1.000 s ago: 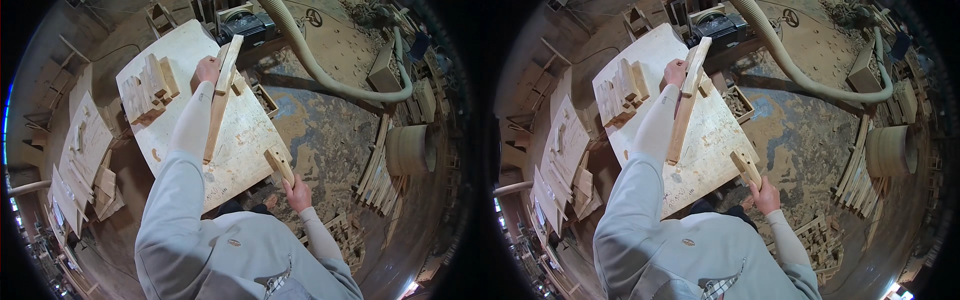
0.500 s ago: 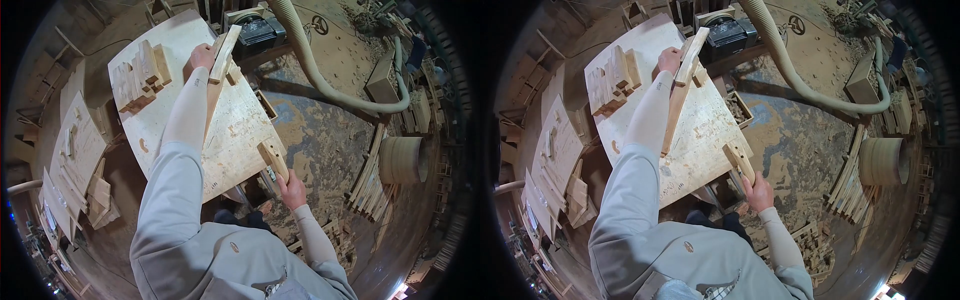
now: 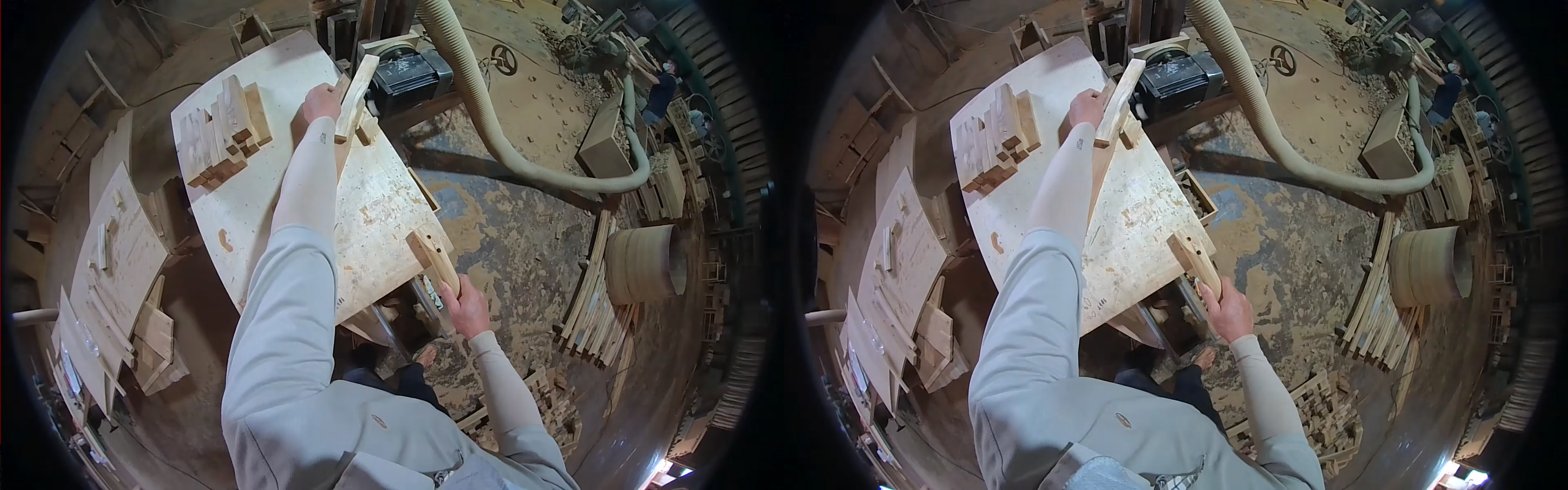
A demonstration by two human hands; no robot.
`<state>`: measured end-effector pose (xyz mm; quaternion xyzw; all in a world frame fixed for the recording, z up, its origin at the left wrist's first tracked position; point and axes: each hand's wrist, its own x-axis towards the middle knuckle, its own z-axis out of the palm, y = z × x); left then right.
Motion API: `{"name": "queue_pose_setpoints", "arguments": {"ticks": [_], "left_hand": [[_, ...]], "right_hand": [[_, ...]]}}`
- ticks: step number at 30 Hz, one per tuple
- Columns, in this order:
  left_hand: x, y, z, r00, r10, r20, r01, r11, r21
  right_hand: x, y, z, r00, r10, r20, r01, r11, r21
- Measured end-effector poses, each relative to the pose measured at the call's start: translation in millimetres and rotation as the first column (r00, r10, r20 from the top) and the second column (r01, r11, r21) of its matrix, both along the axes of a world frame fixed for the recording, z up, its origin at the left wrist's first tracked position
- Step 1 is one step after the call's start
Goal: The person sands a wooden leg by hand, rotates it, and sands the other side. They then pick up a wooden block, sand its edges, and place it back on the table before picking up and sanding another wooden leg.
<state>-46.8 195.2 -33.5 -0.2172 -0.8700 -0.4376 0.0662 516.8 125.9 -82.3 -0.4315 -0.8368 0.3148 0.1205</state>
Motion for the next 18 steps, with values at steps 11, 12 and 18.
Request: {"name": "queue_pose_setpoints", "arguments": {"ticks": [11, 12, 18], "left_hand": [[7, -9, -13, 0.996, -0.085, -0.04, 0.087, 0.995, 0.048], [8, -10, -13, 0.99, -0.118, -0.073, 0.124, 0.989, 0.08], [-11, -22, 0, 0.917, -0.099, -0.386, 0.063, 0.992, -0.106]], "right_hand": [[-1, 0, 24, 0.998, 0.022, 0.054, -0.021, 1.0, -0.021], [-1, -1, 28, 0.998, 0.026, 0.062, -0.025, 1.0, -0.013], [-1, -1, 43, 0.996, 0.018, 0.091, -0.012, 0.998, -0.059]]}}
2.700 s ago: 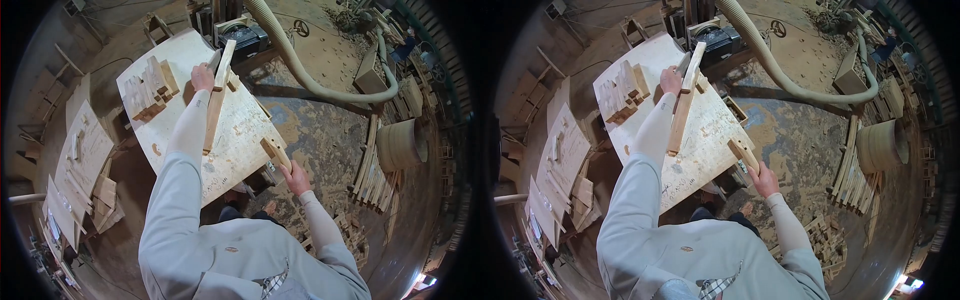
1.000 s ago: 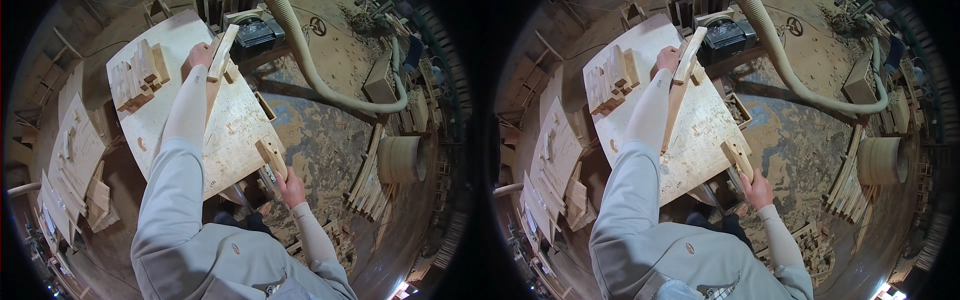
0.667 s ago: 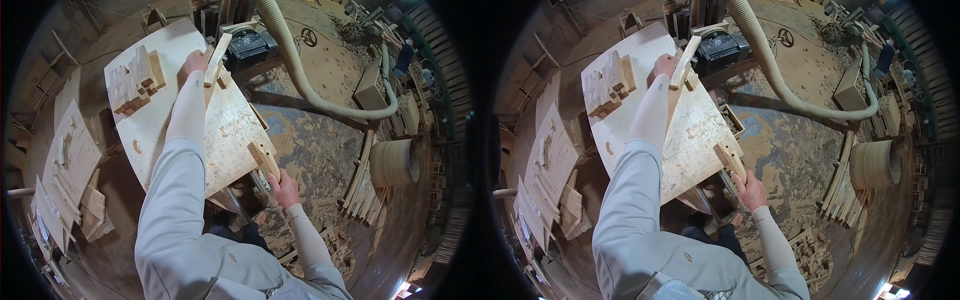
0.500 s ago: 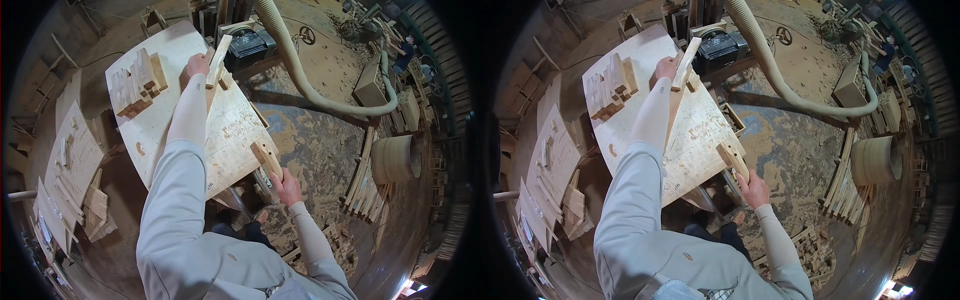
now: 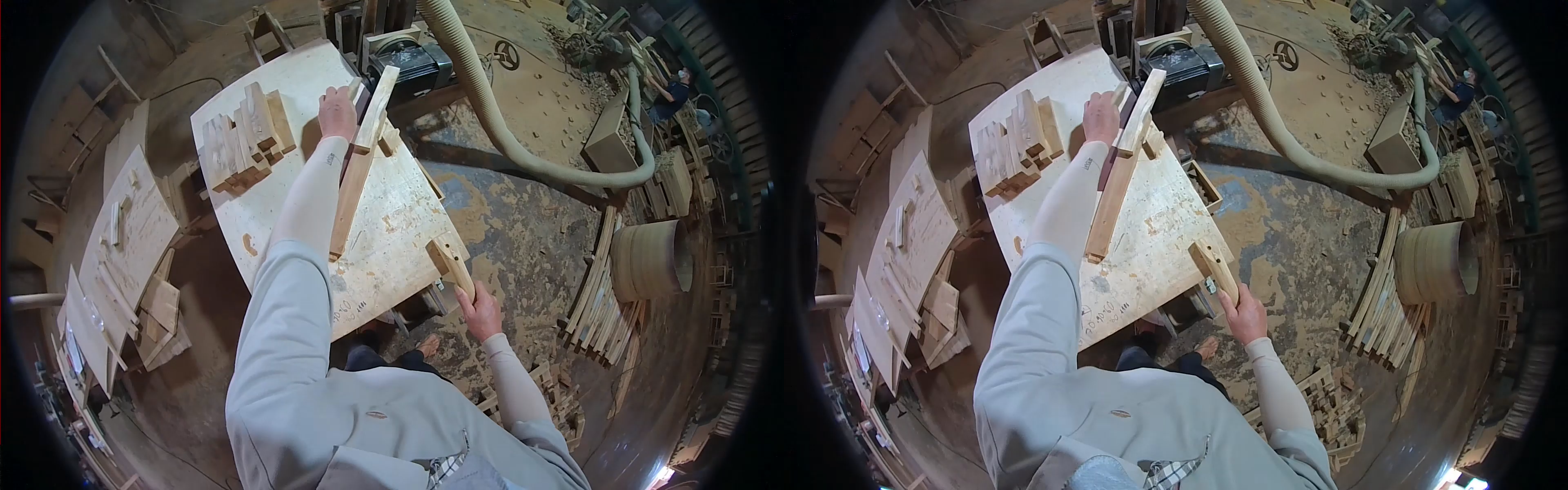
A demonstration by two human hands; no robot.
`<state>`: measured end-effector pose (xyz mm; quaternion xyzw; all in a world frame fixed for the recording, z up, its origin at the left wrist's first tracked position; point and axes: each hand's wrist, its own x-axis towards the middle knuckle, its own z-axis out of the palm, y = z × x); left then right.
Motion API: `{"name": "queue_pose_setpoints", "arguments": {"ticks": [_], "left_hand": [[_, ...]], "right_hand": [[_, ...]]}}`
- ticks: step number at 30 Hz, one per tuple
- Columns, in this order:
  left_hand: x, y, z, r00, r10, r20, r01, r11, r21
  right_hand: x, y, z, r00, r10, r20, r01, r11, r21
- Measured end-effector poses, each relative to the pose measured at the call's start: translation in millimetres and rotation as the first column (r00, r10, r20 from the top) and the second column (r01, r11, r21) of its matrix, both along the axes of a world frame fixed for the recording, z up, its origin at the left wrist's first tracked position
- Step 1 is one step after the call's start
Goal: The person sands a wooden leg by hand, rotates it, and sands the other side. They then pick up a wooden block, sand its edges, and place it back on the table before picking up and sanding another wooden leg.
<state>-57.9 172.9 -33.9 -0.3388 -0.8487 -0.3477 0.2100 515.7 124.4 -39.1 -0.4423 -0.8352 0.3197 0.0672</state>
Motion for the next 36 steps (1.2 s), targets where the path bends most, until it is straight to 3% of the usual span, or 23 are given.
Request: {"name": "queue_pose_setpoints", "arguments": {"ticks": [1, 3, 5, 7, 8, 12, 20, 36], "left_hand": [[2, -6, 0, 1.0, 0.007, 0.003, -0.007, 1.0, -0.006], [11, -20, -1, 0.969, -0.241, 0.06, 0.238, 0.969, 0.065], [17, -21, 6, 0.965, -0.239, 0.111, 0.223, 0.965, 0.135], [14, -23, -11, 0.917, -0.02, 0.399, -0.055, 0.983, 0.174], [9, -20, -19, 0.897, -0.037, 0.44, -0.046, 0.983, 0.176], [19, -6, -15, 0.876, -0.03, 0.482, -0.016, 0.996, 0.091], [1, 33, -16, 0.856, 0.029, 0.516, -0.112, 0.985, 0.132], [-3, 38, -7, 0.868, 0.004, 0.497, -0.104, 0.979, 0.175]], "right_hand": [[0, 0, 3, 1.0, 0.007, 0.003, -0.007, 1.0, -0.006], [-1, 0, 7, 1.0, 0.016, 0.024, -0.016, 1.0, 0.022], [-1, 2, 13, 1.0, 0.014, 0.013, -0.014, 1.0, 0.011], [1, -1, 15, 1.0, 0.014, 0.012, -0.014, 1.0, -0.011], [0, 0, 16, 1.0, 0.01, 0.025, -0.009, 1.0, -0.021], [-3, 4, 25, 0.999, 0.018, 0.042, -0.017, 1.0, -0.013], [-2, 3, 24, 0.999, 0.035, 0.019, -0.035, 0.999, -0.013], [-4, 5, -8, 0.999, 0.043, 0.032, -0.045, 0.997, 0.057]]}}
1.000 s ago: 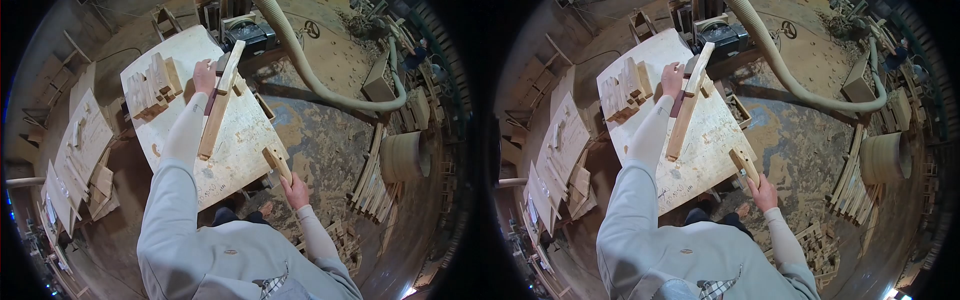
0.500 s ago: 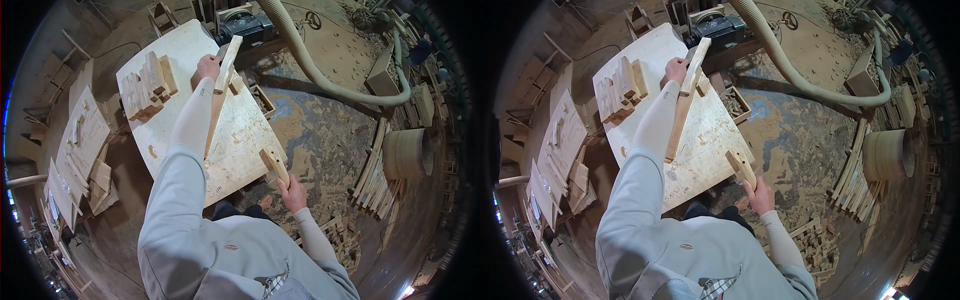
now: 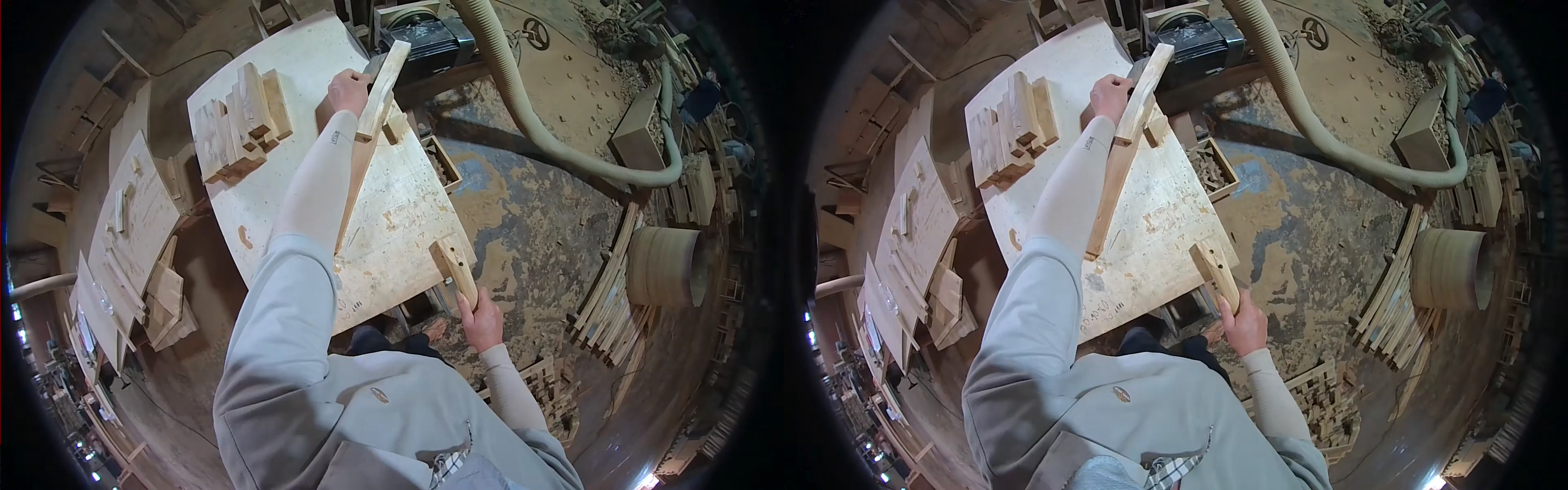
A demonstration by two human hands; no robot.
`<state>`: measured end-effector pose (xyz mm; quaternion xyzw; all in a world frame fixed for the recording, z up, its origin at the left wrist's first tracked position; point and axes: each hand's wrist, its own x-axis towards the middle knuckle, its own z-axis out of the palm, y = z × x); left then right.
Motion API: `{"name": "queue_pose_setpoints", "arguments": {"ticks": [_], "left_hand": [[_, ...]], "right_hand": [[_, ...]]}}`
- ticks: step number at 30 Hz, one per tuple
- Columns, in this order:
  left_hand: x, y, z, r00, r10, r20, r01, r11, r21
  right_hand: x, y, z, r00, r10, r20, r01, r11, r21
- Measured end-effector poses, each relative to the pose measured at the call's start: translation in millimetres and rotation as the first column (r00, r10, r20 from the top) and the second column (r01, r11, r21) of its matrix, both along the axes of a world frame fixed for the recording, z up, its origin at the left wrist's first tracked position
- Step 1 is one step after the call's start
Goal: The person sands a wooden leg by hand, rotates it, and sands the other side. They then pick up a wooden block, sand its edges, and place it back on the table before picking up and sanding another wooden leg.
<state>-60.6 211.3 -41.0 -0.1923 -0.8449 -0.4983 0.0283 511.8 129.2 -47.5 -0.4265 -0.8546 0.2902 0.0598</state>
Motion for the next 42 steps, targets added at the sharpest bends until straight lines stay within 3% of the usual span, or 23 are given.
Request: {"name": "queue_pose_setpoints", "arguments": {"ticks": [6, 14, 29, 33, 35, 37, 39, 42], "left_hand": [[-1, 1, -2, 0.999, 0.0, -0.035, 0.002, 0.997, 0.074], [-10, 9, -11, 0.993, 0.053, -0.102, -0.049, 0.998, 0.034], [-9, 2, -9, 0.999, 0.001, -0.052, 0.001, 1.0, 0.03], [-7, -6, -10, 0.983, 0.008, -0.182, 0.0, 0.999, 0.045], [-7, -10, -9, 0.997, -0.061, -0.037, 0.067, 0.976, 0.208], [-8, -15, -6, 0.995, -0.094, 0.023, 0.086, 0.97, 0.226], [-12, -21, 0, 0.892, -0.298, 0.341, 0.052, 0.815, 0.577], [-9, -44, 6, 0.794, -0.477, 0.376, 0.116, 0.727, 0.676]], "right_hand": [[0, 2, -28, 0.998, 0.009, -0.062, -0.008, 1.0, 0.019], [-2, 1, -43, 0.993, -0.013, -0.115, 0.014, 1.0, 0.012], [-2, -2, -23, 0.994, -0.032, -0.1, 0.034, 0.999, 0.017], [-7, -7, -8, 0.991, -0.034, -0.128, 0.037, 0.999, 0.021], [-7, -7, -2, 0.995, -0.042, -0.087, 0.042, 0.999, 0.006], [-7, -8, 6, 0.997, -0.051, -0.052, 0.05, 0.999, -0.007], [-10, -10, 13, 0.998, -0.051, -0.034, 0.051, 0.999, -0.002], [-13, -14, 21, 0.997, -0.055, -0.055, 0.056, 0.998, 0.018]]}}
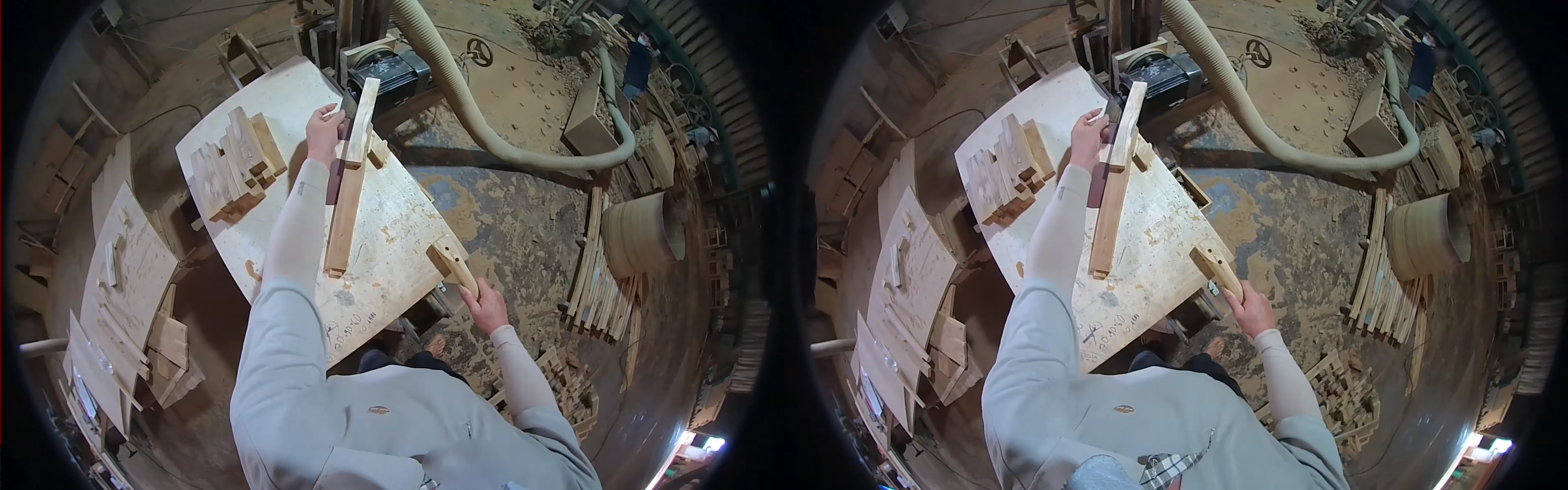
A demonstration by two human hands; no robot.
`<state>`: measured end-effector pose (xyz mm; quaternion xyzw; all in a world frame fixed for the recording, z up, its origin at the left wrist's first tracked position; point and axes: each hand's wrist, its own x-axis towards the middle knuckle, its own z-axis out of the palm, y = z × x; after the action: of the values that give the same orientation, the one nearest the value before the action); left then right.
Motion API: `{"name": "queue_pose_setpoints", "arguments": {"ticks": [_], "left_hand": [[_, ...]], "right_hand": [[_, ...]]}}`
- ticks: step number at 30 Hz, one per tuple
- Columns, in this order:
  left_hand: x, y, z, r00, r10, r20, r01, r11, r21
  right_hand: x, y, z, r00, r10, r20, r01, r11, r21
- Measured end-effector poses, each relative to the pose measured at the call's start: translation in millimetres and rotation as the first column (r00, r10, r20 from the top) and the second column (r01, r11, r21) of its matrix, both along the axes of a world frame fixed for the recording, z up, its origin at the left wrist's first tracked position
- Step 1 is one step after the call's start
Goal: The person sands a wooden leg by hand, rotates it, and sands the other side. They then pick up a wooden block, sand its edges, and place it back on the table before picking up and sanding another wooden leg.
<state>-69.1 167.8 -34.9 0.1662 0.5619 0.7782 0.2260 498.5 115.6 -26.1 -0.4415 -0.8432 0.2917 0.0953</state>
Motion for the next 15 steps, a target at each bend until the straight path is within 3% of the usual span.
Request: {"name": "queue_pose_setpoints", "arguments": {"ticks": [2, 3, 5, 9, 12, 15], "left_hand": [[9, -5, 5, 0.984, -0.163, 0.073, 0.149, 0.974, 0.17], [21, -10, 15, 0.982, -0.175, 0.072, 0.162, 0.974, 0.16], [60, -29, 38, 0.942, -0.297, 0.154, 0.242, 0.923, 0.298], [118, -51, 36, 0.874, -0.456, 0.171, 0.402, 0.873, 0.275], [164, -69, 33, 0.863, -0.461, 0.206, 0.425, 0.884, 0.197], [198, -81, 10, 0.852, -0.477, 0.214, 0.449, 0.878, 0.168]], "right_hand": [[1, 1, 4, 1.0, -0.003, -0.002, 0.003, 1.0, 0.007], [2, 0, 4, 1.0, 0.004, 0.0, -0.004, 1.0, 0.016], [6, 0, 2, 1.0, -0.01, 0.011, 0.01, 1.0, 0.011], [15, 8, -15, 1.0, -0.001, 0.012, 0.0, 0.999, 0.039], [12, 5, 8, 0.999, 0.006, 0.034, -0.005, 0.999, -0.041], [18, 2, 16, 0.997, -0.021, -0.077, 0.018, 0.999, -0.048]]}}
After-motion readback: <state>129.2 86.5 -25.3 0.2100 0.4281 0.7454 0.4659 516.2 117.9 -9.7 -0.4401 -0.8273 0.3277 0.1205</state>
